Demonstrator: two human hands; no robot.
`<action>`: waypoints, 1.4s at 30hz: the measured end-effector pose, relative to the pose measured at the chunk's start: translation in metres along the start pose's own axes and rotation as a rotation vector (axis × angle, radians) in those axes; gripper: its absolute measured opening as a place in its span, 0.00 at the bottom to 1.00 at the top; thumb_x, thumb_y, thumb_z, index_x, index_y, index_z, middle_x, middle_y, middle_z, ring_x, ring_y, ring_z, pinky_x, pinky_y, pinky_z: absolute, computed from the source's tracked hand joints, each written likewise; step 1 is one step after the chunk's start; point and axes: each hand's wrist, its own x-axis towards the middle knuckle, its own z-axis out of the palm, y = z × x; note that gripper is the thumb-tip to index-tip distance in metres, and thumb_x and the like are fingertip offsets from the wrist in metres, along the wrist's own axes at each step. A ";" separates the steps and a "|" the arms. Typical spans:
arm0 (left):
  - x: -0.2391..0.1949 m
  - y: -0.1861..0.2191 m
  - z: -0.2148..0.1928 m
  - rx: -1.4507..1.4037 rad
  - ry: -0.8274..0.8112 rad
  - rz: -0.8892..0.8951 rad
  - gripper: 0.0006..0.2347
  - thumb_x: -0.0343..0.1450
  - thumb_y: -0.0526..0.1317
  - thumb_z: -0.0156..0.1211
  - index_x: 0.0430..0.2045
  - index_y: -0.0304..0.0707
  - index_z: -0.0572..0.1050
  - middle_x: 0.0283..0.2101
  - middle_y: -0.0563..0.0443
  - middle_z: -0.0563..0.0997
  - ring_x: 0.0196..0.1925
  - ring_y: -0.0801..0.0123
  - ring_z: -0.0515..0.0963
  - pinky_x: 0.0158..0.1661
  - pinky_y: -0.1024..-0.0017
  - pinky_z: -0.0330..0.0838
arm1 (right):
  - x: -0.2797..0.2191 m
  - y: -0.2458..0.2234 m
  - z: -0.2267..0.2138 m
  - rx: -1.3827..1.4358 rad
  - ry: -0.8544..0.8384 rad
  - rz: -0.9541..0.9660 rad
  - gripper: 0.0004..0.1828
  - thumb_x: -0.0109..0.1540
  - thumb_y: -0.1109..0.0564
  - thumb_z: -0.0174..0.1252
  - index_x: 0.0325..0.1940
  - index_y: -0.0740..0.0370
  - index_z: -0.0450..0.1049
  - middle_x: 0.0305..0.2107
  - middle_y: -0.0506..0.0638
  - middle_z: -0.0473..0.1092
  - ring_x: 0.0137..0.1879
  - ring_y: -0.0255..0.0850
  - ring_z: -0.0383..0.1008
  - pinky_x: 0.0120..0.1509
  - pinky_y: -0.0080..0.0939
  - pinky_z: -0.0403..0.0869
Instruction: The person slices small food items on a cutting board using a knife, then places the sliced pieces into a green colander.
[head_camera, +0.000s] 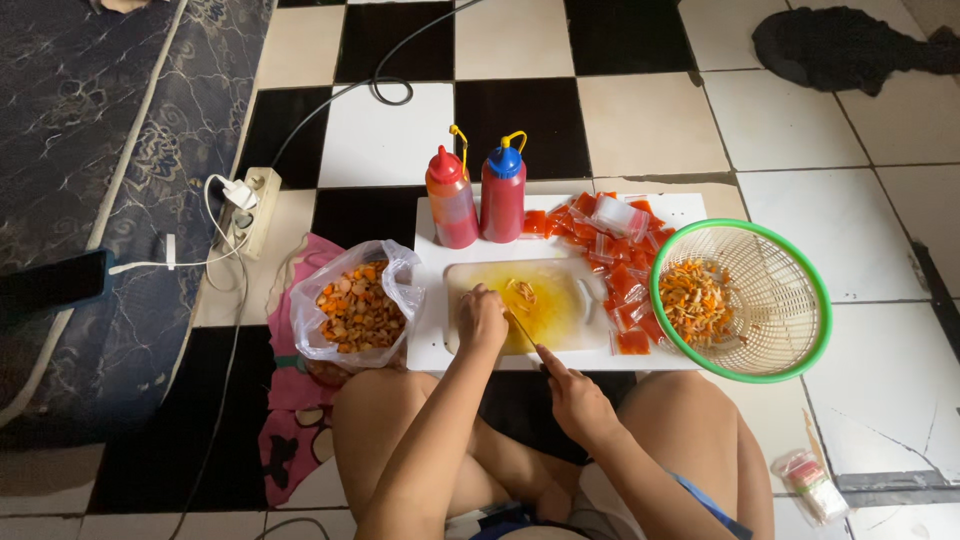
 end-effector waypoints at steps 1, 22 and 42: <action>0.000 0.002 0.000 -0.020 -0.002 -0.012 0.03 0.60 0.30 0.64 0.24 0.31 0.80 0.35 0.37 0.77 0.39 0.42 0.79 0.47 0.54 0.72 | 0.000 -0.001 -0.004 0.020 0.004 0.008 0.31 0.66 0.51 0.41 0.73 0.24 0.52 0.42 0.58 0.74 0.48 0.62 0.77 0.50 0.58 0.79; 0.005 -0.003 0.012 -0.022 -0.012 -0.114 0.03 0.61 0.31 0.63 0.25 0.34 0.78 0.37 0.39 0.76 0.41 0.43 0.79 0.49 0.54 0.72 | 0.018 -0.006 0.011 0.087 0.020 -0.026 0.32 0.66 0.55 0.39 0.74 0.29 0.51 0.46 0.62 0.73 0.49 0.66 0.76 0.51 0.62 0.77; 0.004 0.011 -0.009 -0.059 -0.086 -0.126 0.07 0.60 0.27 0.65 0.30 0.27 0.79 0.40 0.33 0.75 0.46 0.38 0.78 0.55 0.53 0.69 | 0.047 -0.013 0.011 0.110 0.009 -0.076 0.34 0.65 0.58 0.40 0.75 0.32 0.51 0.47 0.62 0.74 0.51 0.62 0.77 0.53 0.60 0.77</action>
